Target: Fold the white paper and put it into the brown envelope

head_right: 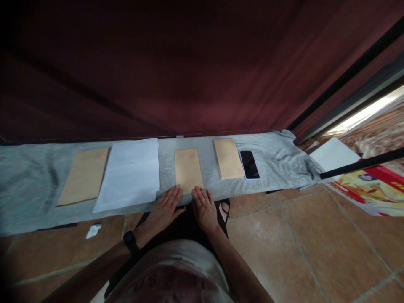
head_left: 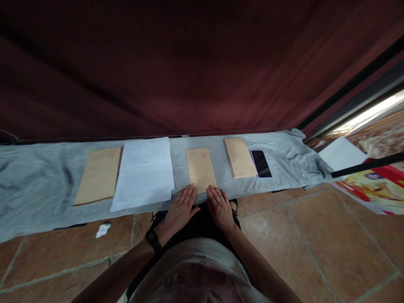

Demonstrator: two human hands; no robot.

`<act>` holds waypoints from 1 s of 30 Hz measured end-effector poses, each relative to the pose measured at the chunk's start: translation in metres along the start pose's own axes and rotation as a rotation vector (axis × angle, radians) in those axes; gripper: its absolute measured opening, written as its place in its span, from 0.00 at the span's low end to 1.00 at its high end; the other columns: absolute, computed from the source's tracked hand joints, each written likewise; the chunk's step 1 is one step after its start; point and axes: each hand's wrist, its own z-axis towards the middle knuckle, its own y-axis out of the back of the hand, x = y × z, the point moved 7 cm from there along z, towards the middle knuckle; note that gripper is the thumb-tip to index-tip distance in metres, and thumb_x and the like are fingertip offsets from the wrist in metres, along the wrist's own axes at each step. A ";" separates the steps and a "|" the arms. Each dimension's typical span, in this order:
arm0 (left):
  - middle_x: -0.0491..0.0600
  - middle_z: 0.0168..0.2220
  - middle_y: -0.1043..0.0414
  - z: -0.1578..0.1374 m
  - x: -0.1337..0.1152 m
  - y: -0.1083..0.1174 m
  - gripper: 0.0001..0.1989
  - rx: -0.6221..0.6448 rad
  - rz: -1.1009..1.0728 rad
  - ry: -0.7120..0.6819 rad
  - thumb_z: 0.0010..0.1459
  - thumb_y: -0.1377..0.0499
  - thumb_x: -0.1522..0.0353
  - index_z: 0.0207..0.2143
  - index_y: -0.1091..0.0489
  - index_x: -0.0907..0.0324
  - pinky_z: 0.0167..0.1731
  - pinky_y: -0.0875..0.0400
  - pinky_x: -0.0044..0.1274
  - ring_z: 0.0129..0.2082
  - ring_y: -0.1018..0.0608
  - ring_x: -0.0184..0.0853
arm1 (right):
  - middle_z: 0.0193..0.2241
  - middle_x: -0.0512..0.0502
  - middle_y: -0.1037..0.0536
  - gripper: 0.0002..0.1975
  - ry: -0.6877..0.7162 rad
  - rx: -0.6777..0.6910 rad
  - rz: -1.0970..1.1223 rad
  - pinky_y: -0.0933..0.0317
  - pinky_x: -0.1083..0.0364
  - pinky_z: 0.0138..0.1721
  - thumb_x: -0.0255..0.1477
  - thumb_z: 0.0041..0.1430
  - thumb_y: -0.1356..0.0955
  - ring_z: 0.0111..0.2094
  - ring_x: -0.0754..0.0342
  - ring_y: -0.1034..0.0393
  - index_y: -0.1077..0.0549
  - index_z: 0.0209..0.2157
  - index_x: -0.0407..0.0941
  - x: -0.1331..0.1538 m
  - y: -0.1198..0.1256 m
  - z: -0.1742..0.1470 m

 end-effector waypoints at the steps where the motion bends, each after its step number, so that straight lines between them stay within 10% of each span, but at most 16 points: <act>1: 0.62 0.69 0.43 0.001 0.002 0.000 0.30 -0.004 -0.036 0.031 0.68 0.48 0.61 0.67 0.43 0.65 0.67 0.42 0.39 0.69 0.41 0.47 | 0.67 0.42 0.37 0.30 -0.001 -0.001 -0.001 0.50 0.41 0.69 0.26 0.71 0.41 0.67 0.47 0.43 0.50 0.71 0.45 0.000 0.000 0.000; 12: 0.55 0.53 0.27 0.028 0.031 0.005 0.29 -0.180 -0.630 0.580 0.58 0.41 0.70 0.63 0.37 0.58 0.46 0.23 0.33 0.44 0.19 0.40 | 0.68 0.41 0.38 0.30 -0.006 0.001 -0.020 0.51 0.41 0.69 0.25 0.70 0.41 0.68 0.46 0.44 0.50 0.71 0.44 0.003 0.000 0.000; 21: 0.42 0.28 0.26 0.035 0.044 -0.002 0.35 -0.113 -0.757 0.766 0.51 0.34 0.69 0.61 0.40 0.61 0.31 0.31 0.24 0.29 0.22 0.35 | 0.67 0.40 0.37 0.31 0.008 -0.018 -0.026 0.52 0.40 0.69 0.25 0.69 0.41 0.67 0.46 0.43 0.51 0.71 0.44 0.002 -0.001 0.000; 30: 0.39 0.20 0.30 0.042 0.039 -0.009 0.09 -0.052 -1.106 0.803 0.47 0.37 0.72 0.31 0.35 0.57 0.20 0.38 0.21 0.18 0.30 0.29 | 0.66 0.42 0.35 0.28 -0.017 -0.027 0.011 0.51 0.40 0.68 0.26 0.71 0.41 0.66 0.46 0.41 0.47 0.70 0.45 0.003 0.002 0.003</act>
